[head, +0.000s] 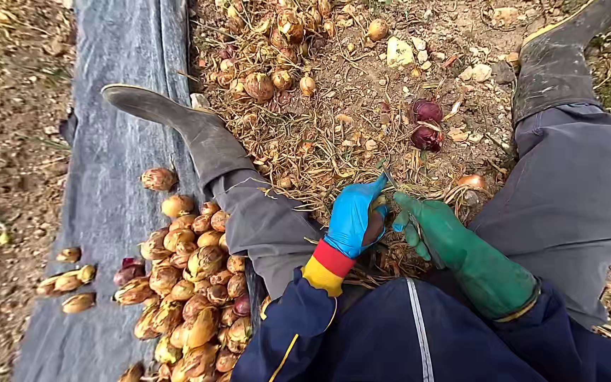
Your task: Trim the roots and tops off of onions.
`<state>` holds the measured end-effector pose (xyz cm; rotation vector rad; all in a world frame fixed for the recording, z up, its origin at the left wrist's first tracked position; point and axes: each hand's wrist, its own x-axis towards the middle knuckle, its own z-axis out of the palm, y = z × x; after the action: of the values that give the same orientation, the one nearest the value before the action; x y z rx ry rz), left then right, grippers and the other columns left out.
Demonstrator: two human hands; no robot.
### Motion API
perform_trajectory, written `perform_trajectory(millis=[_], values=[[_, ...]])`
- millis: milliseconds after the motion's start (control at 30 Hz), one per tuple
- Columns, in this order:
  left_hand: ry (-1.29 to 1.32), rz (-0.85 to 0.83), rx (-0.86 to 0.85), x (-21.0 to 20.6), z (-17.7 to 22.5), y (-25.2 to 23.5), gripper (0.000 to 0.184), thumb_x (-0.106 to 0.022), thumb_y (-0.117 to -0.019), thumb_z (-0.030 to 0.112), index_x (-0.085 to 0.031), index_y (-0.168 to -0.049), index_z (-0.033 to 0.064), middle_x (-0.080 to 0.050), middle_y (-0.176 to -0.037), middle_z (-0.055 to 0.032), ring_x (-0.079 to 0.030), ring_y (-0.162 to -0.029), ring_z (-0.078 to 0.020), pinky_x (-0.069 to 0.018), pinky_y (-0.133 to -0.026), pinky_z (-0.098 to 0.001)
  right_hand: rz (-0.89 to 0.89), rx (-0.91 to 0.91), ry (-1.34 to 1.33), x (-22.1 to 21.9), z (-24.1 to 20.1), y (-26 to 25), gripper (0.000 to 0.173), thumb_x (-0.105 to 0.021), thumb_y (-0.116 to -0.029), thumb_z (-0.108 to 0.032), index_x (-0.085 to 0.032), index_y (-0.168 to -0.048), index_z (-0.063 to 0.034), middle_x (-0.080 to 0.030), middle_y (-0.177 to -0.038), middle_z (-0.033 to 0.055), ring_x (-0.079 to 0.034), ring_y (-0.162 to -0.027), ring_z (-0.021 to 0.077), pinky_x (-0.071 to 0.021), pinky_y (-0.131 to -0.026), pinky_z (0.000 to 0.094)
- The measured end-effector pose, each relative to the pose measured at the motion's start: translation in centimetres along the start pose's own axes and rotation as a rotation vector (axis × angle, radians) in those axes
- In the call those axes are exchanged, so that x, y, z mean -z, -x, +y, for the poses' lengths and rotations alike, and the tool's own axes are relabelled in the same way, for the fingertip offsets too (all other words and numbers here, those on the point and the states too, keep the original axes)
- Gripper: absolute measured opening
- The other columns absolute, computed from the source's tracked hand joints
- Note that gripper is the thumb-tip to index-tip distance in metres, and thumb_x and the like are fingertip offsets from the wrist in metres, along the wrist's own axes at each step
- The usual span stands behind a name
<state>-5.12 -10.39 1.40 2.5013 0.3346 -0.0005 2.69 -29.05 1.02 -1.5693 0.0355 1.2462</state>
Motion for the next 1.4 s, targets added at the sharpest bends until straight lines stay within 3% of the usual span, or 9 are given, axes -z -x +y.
perform_trajectory(millis=[167, 400, 600, 867, 967, 1067, 1167, 1300, 1400], values=[[0.535, 0.457, 0.386, 5.2, -4.6, -2.9, 0.063, -0.085, -0.0822, 0.014, -0.062, -0.141, 0.0138, -0.076, -0.098, -0.0072, -0.075, -0.081, -0.0182, -0.0659, -0.074, -0.0377, -0.257, 0.002, -0.170, 0.0, -0.5, 2.2, 0.070, -0.040, -0.1010, -0.072, -0.068, -0.108, -0.0079, -0.061, -0.067, 0.0114, -0.055, -0.044, 0.0189, -0.0534, -0.040, 0.0363], [1.189, 0.630, 0.587, 8.1, -3.4, 1.2, 0.055, -0.060, -0.0995, 0.006, -0.042, -0.151, 0.0093, -0.067, -0.121, -0.0148, -0.070, -0.097, -0.0213, -0.0604, -0.084, -0.0349, -0.352, -0.144, -0.057, -4.9, -0.8, 2.6, 0.072, -0.046, -0.0941, -0.079, -0.072, -0.106, -0.0127, -0.069, -0.075, 0.0086, -0.063, -0.051, 0.0187, -0.0548, -0.046, 0.0327], [1.084, 0.286, 0.507, -0.1, -0.2, 8.2, 0.056, -0.066, -0.0985, 0.010, -0.050, -0.151, 0.0205, -0.070, -0.120, -0.0150, -0.072, -0.095, -0.0275, -0.0629, -0.082, -0.0437, -0.234, -0.059, -0.026, -4.4, 2.1, -1.0, 0.079, -0.048, -0.0889, -0.085, -0.073, -0.105, -0.0117, -0.070, -0.074, 0.0091, -0.064, -0.052, 0.0201, -0.0564, -0.048, 0.0382], [0.799, 0.146, 0.324, 1.5, 1.4, 8.1, 0.057, -0.073, -0.0945, 0.010, -0.053, -0.148, 0.0116, -0.075, -0.096, -0.0101, -0.071, -0.070, -0.0204, -0.0624, -0.060, -0.0344, -0.050, -0.109, 0.101, -5.4, 0.8, 0.4, 0.075, -0.050, -0.0887, -0.084, -0.072, -0.097, -0.0128, -0.064, -0.064, 0.0085, -0.058, -0.045, 0.0199, -0.0534, -0.043, 0.0367], [0.775, 0.195, 0.220, 0.8, -0.3, 7.9, 0.068, -0.078, -0.0866, 0.002, -0.053, -0.149, 0.0108, -0.074, -0.101, -0.0121, -0.071, -0.076, -0.0235, -0.0636, -0.064, -0.0375, -0.092, -0.097, 0.065, -5.9, 0.9, 0.9, 0.074, -0.045, -0.0933, -0.080, -0.072, -0.093, -0.0117, -0.061, -0.061, 0.0078, -0.055, -0.043, 0.0187, -0.0515, -0.041, 0.0358], [0.425, 0.349, 0.316, 2.3, -3.5, 8.6, 0.072, -0.079, -0.0872, 0.015, -0.051, -0.152, 0.0269, -0.074, -0.105, 0.0013, -0.072, -0.085, -0.0131, -0.0644, -0.074, -0.0357, -0.149, -0.024, -0.079, -5.4, 0.4, 1.8, 0.071, -0.045, -0.0963, -0.076, -0.071, -0.089, -0.0105, -0.055, -0.055, 0.0068, -0.049, -0.038, 0.0154, -0.0466, -0.035, 0.0324], [0.300, 0.561, 0.468, 6.8, -9.0, 12.0, 0.067, -0.080, -0.0869, 0.015, -0.055, -0.148, 0.0221, -0.076, -0.099, -0.0024, -0.072, -0.078, -0.0147, -0.0632, -0.070, -0.0363, -0.387, 0.144, -0.185, -2.2, 1.8, 0.5, 0.062, -0.036, -0.1056, -0.066, -0.068, -0.125, -0.0159, -0.062, -0.071, 0.0120, -0.056, -0.046, 0.0206, -0.0540, -0.041, 0.0382], [0.412, 0.704, 0.708, 12.6, -12.4, 17.4, 0.053, -0.073, -0.0880, 0.006, -0.061, -0.139, 0.0109, -0.075, -0.109, -0.0096, -0.073, -0.093, -0.0206, -0.0628, -0.083, -0.0392, -0.350, 0.228, -0.114, -1.4, 2.8, -1.5, 0.072, -0.029, -0.1050, -0.069, -0.067, -0.121, -0.0102, -0.064, -0.074, 0.0125, -0.061, -0.052, 0.0230, -0.0577, -0.047, 0.0419], [0.943, 0.716, 0.826, 11.9, -11.7, 19.8, 0.048, -0.049, -0.0987, 0.002, -0.050, -0.146, 0.0087, -0.068, -0.117, -0.0139, -0.067, -0.096, -0.0190, -0.0567, -0.083, -0.0354, -0.303, 0.207, -0.081, -1.6, 2.5, -1.6, 0.072, -0.029, -0.1050, -0.069, -0.068, -0.120, -0.0098, -0.063, -0.071, 0.0112, -0.062, -0.052, 0.0218, -0.0577, -0.046, 0.0407]])
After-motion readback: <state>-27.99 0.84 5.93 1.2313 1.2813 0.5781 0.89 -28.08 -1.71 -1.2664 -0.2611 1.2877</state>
